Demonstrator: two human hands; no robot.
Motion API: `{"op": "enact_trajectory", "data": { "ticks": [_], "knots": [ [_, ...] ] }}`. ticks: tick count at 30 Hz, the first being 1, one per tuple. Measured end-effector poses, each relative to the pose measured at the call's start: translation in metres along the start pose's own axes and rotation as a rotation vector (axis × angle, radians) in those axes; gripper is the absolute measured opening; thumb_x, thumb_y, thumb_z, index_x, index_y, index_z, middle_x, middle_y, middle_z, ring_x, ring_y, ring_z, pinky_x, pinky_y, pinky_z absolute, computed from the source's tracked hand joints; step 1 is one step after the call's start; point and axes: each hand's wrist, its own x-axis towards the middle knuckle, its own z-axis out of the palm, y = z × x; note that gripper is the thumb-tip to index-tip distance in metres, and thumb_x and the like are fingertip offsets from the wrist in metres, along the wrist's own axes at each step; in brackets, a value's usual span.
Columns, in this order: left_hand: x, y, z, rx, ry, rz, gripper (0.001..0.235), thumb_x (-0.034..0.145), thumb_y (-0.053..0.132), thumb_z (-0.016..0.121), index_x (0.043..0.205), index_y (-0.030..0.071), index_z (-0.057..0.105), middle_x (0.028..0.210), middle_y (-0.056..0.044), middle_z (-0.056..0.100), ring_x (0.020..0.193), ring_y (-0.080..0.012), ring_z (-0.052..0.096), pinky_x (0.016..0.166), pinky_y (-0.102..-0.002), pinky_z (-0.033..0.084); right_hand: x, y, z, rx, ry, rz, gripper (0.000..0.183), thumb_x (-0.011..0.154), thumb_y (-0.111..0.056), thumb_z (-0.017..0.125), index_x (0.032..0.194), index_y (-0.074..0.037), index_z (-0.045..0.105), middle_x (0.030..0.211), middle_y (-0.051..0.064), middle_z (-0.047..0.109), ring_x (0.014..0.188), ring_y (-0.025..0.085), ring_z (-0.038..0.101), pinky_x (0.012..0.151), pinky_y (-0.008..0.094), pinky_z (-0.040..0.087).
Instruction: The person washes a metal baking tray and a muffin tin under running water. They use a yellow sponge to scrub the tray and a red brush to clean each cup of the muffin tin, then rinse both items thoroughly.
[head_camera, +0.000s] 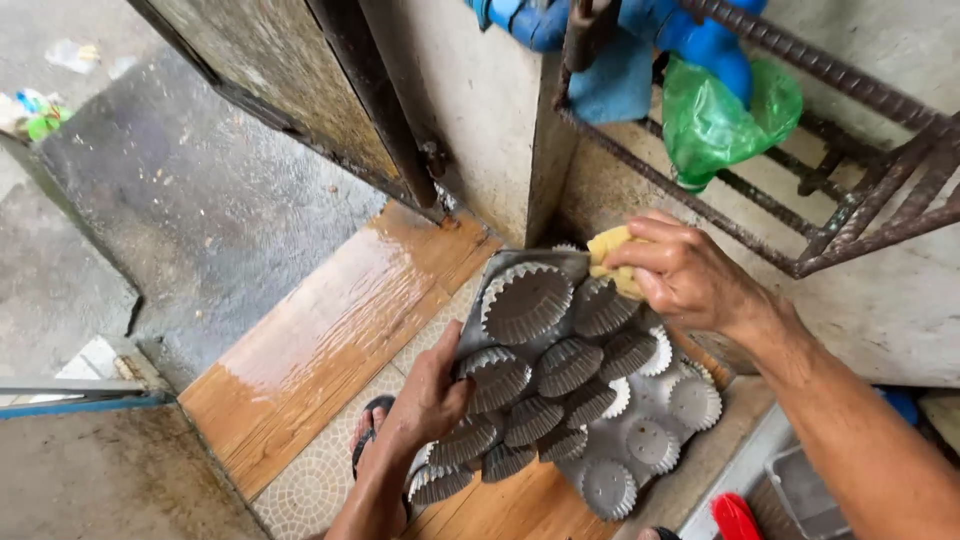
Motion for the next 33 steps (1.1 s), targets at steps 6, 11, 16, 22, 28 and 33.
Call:
{"op": "enact_trajectory", "data": {
  "ticks": [6, 11, 16, 22, 28, 33],
  "knots": [
    [0.004, 0.025, 0.000, 0.033, -0.076, -0.016, 0.025, 0.078, -0.006, 0.045, 0.096, 0.011, 0.043, 0.072, -0.003, 0.049, 0.052, -0.0155, 0.045, 0.044, -0.035, 0.034, 0.032, -0.042, -0.002, 0.229, 0.225, -0.118, 0.042, 0.087, -0.024, 0.053, 0.125, -0.012, 0.067, 0.112, 0.013, 0.056, 0.104, 0.029, 0.059, 0.095, 0.044, 0.050],
    [-0.002, 0.003, -0.009, -0.068, 0.022, -0.135, 0.046, 0.080, -0.002, 0.045, 0.121, 0.009, 0.061, 0.105, -0.009, 0.066, 0.084, -0.0188, 0.064, 0.064, -0.034, 0.061, 0.024, 0.005, 0.028, 0.127, 0.179, -0.302, 0.027, 0.083, 0.007, 0.065, 0.103, -0.005, 0.078, 0.102, 0.015, 0.070, 0.088, 0.030, 0.051, 0.070, 0.043, 0.047],
    [-0.011, -0.015, -0.012, -0.107, 0.069, 0.083, 0.051, 0.068, -0.001, 0.046, 0.116, 0.005, 0.062, 0.103, -0.009, 0.066, 0.095, -0.0223, 0.062, 0.076, -0.036, 0.055, -0.071, 0.144, 0.098, 0.485, 0.123, 0.096, 0.019, 0.100, -0.006, 0.056, 0.110, -0.006, 0.072, 0.120, 0.013, 0.065, 0.115, 0.025, 0.062, 0.111, 0.034, 0.048],
    [-0.005, -0.022, -0.012, -0.001, 0.026, 0.052, 0.044, 0.073, 0.001, 0.045, 0.113, 0.005, 0.062, 0.098, -0.009, 0.056, 0.092, -0.0227, 0.059, 0.072, -0.036, 0.059, -0.030, 0.063, 0.053, 0.262, 0.344, -0.072, 0.051, 0.084, 0.014, 0.047, 0.122, -0.012, 0.069, 0.112, 0.008, 0.064, 0.100, 0.024, 0.057, 0.106, 0.042, 0.050],
    [-0.007, -0.007, -0.020, -0.278, 0.063, -0.164, 0.070, 0.070, -0.011, 0.042, 0.138, 0.005, 0.048, 0.127, -0.015, 0.068, 0.117, -0.0278, 0.065, 0.091, -0.044, 0.060, -0.013, 0.041, 0.041, 0.356, 0.134, -0.181, 0.057, 0.073, 0.022, 0.041, 0.122, 0.001, 0.060, 0.111, 0.012, 0.063, 0.101, 0.028, 0.060, 0.090, 0.036, 0.048],
    [-0.016, -0.017, -0.021, -0.193, 0.047, -0.104, 0.065, 0.072, -0.007, 0.043, 0.136, 0.004, 0.048, 0.122, -0.014, 0.064, 0.111, -0.0249, 0.062, 0.087, -0.037, 0.059, -0.067, 0.123, 0.070, 0.111, 0.294, 0.023, 0.018, 0.096, -0.010, 0.069, 0.079, -0.013, 0.064, 0.075, 0.001, 0.061, 0.065, 0.014, 0.056, 0.074, 0.034, 0.055]
  ]
}}
